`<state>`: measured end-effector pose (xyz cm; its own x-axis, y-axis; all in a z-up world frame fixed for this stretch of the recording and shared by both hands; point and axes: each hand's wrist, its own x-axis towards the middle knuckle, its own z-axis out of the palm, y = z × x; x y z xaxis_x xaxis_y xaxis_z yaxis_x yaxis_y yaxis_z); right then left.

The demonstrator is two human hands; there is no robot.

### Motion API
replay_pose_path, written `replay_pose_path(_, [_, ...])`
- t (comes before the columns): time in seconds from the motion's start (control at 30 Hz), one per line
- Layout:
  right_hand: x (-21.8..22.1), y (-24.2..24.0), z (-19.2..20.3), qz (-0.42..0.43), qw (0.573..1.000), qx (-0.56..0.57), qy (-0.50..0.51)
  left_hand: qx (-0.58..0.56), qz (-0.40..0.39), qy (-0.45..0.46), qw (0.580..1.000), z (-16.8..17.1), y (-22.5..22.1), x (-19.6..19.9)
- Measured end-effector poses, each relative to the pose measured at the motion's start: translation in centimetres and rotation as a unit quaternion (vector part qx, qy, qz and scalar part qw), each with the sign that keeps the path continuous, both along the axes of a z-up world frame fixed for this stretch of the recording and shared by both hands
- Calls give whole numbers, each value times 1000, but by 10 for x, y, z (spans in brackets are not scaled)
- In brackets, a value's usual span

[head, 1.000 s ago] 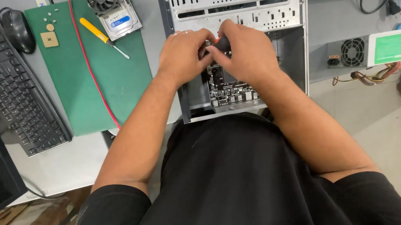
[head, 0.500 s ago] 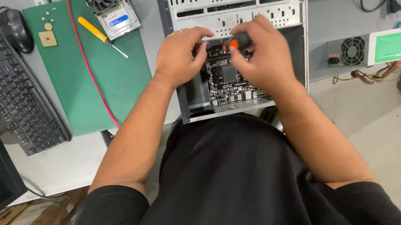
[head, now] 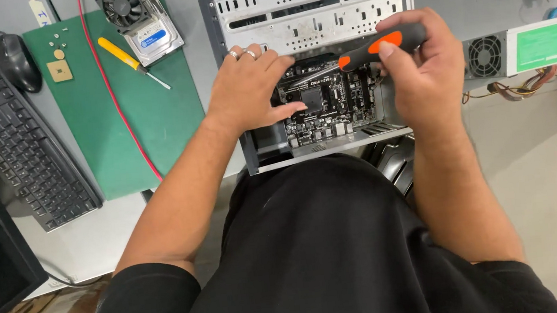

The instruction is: Removing a motherboard from a computer case by unscrewing it and lifting it out.

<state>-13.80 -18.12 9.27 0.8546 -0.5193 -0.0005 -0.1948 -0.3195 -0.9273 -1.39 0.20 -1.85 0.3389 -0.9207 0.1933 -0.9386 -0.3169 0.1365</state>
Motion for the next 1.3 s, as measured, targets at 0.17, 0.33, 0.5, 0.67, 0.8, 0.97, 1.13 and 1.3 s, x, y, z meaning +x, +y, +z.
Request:
replay_pose_path(0.17, [4, 0, -4, -27, 994, 104, 0, 72, -33, 3, 997, 2, -4, 3])
replay_pose_path(0.33, [2, -14, -32, -69, 978, 196, -21, 93, -30, 16, 995, -8, -4, 1])
replay_pose_path(0.5, [-21, -44, -75, -198, 915, 348, -48, -122, 15, 43, 991, -21, -2, -1])
replay_pose_path(0.67, [-49, -60, -80, -212, 869, 445, -47, -189, 84, 77, 975, -22, 24, 2])
replay_pose_path(0.8, [-54, -43, -65, -307, 825, 471, -49, -256, 215, 203, 920, -39, 74, 10])
replay_pose_path(0.97, [-72, -50, -89, -295, 811, 503, -49, -283, 408, 349, 795, -113, 148, 40])
replay_pose_path(1.13, [-67, -41, -89, -294, 830, 470, -68, -240, 552, 456, 656, -140, 197, 74])
replay_pose_path(1.3, [-67, -36, -89, -300, 831, 459, -98, -227, 621, 421, 621, -109, 220, 117])
